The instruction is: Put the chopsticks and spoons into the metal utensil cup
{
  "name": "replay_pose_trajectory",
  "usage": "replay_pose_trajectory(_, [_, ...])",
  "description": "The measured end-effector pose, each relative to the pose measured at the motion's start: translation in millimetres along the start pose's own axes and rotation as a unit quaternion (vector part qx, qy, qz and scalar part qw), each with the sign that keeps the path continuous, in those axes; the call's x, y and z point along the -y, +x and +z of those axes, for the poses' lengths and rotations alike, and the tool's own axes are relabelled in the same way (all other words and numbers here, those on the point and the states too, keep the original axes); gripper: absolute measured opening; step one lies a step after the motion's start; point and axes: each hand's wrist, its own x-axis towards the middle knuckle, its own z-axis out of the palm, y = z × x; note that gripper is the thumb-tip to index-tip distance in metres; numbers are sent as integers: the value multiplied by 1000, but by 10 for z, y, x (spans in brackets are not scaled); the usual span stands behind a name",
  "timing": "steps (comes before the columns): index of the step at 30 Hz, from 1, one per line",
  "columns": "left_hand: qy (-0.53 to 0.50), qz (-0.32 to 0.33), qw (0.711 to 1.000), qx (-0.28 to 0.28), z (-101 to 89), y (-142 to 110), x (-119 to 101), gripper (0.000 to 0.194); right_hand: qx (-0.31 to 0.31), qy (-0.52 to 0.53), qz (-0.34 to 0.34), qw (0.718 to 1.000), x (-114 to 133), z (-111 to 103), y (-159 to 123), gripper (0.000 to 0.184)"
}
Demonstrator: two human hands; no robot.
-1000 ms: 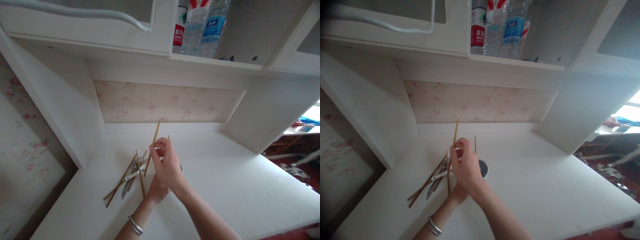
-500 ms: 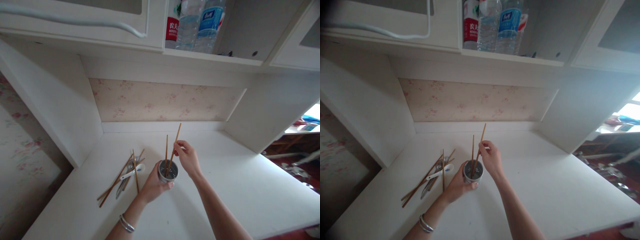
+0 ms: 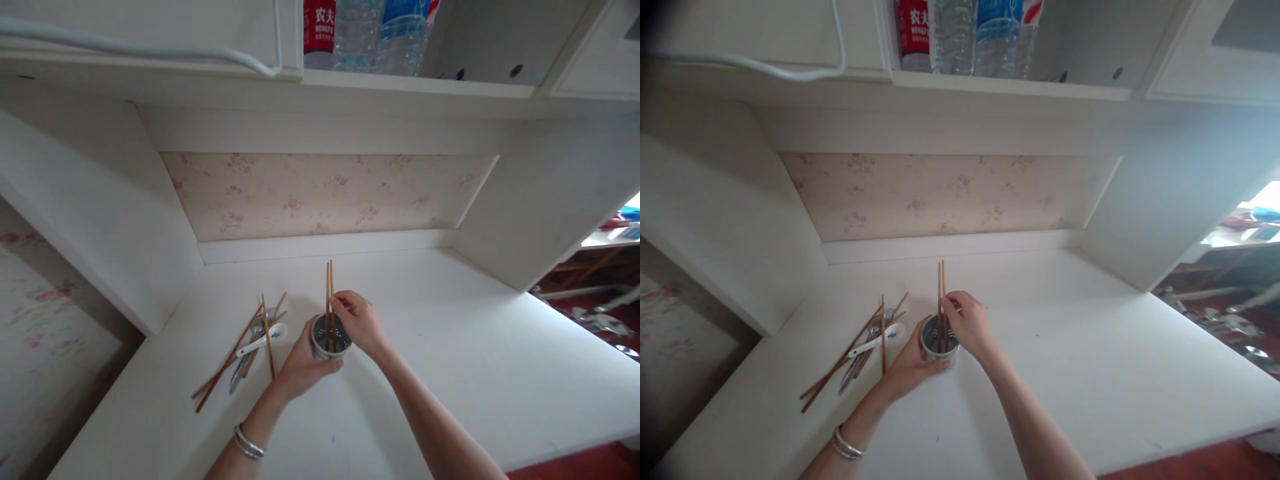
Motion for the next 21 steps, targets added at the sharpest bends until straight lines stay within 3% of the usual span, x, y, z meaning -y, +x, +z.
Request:
replay_pose_trajectory(13, [16,-1,1000,5,-23,5,-6,83,16,105,53,993,-130,104,-37,30])
replay_pose_trajectory(21, [29,-2,1000,4,-58,7,13,83,45,151,97,983,-112,57,-47,32])
